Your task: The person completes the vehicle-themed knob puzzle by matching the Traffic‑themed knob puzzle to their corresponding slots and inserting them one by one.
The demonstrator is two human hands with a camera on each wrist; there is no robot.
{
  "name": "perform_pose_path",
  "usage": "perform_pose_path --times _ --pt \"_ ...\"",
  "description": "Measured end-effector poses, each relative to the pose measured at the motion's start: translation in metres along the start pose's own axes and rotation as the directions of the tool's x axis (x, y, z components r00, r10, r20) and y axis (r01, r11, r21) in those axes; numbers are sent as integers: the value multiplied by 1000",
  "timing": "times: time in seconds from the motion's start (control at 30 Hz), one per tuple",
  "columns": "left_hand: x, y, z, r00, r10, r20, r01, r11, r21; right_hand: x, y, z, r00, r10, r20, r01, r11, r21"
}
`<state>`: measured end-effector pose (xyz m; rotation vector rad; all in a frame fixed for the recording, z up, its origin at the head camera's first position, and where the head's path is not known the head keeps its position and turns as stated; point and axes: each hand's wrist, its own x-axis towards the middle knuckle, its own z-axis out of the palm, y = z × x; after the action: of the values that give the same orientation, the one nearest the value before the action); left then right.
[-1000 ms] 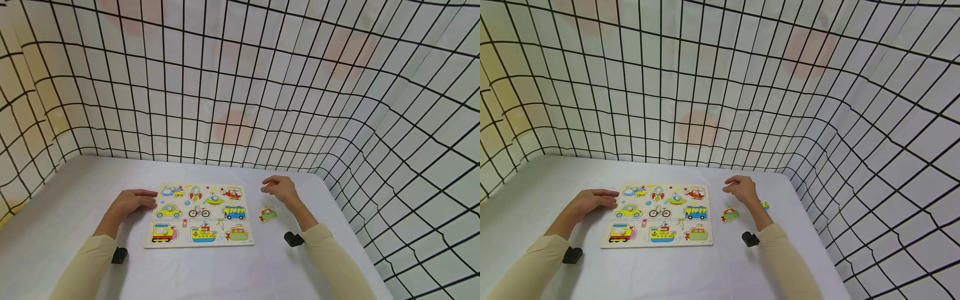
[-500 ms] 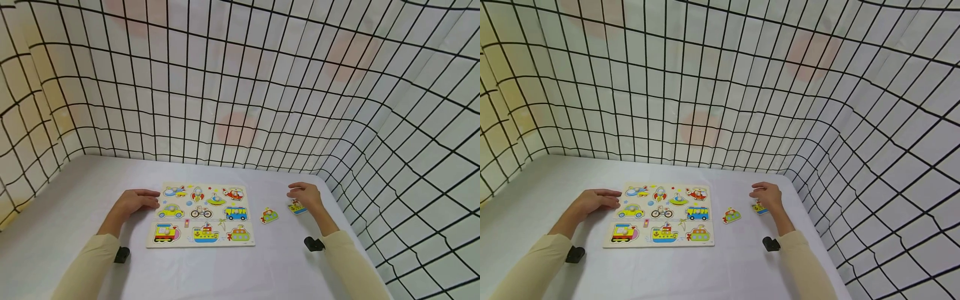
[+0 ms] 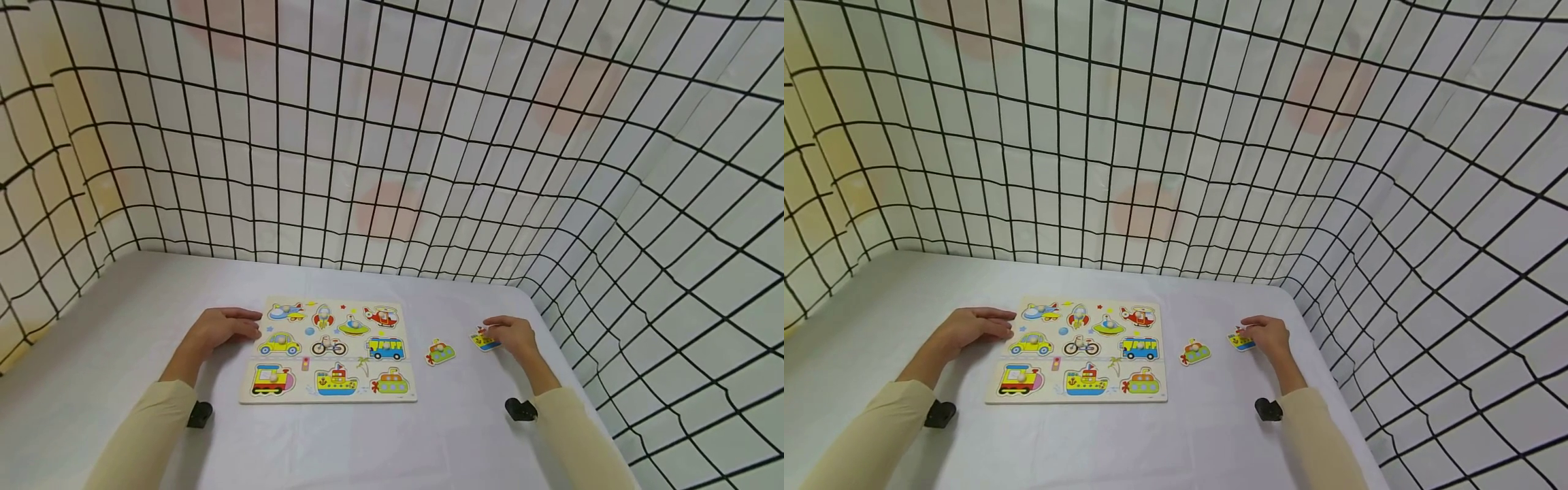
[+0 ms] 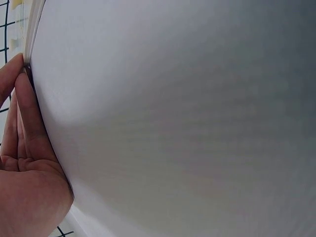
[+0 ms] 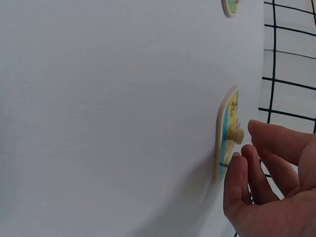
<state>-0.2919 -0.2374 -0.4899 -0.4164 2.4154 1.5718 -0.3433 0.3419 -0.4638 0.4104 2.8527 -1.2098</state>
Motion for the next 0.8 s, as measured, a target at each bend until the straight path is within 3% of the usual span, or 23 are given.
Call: perform_pose_path --times 0.8 --pt "-4 3 0 1000 -18 -3 18 1000 8 -1 10 7 1000 -7 13 7 1000 -15"
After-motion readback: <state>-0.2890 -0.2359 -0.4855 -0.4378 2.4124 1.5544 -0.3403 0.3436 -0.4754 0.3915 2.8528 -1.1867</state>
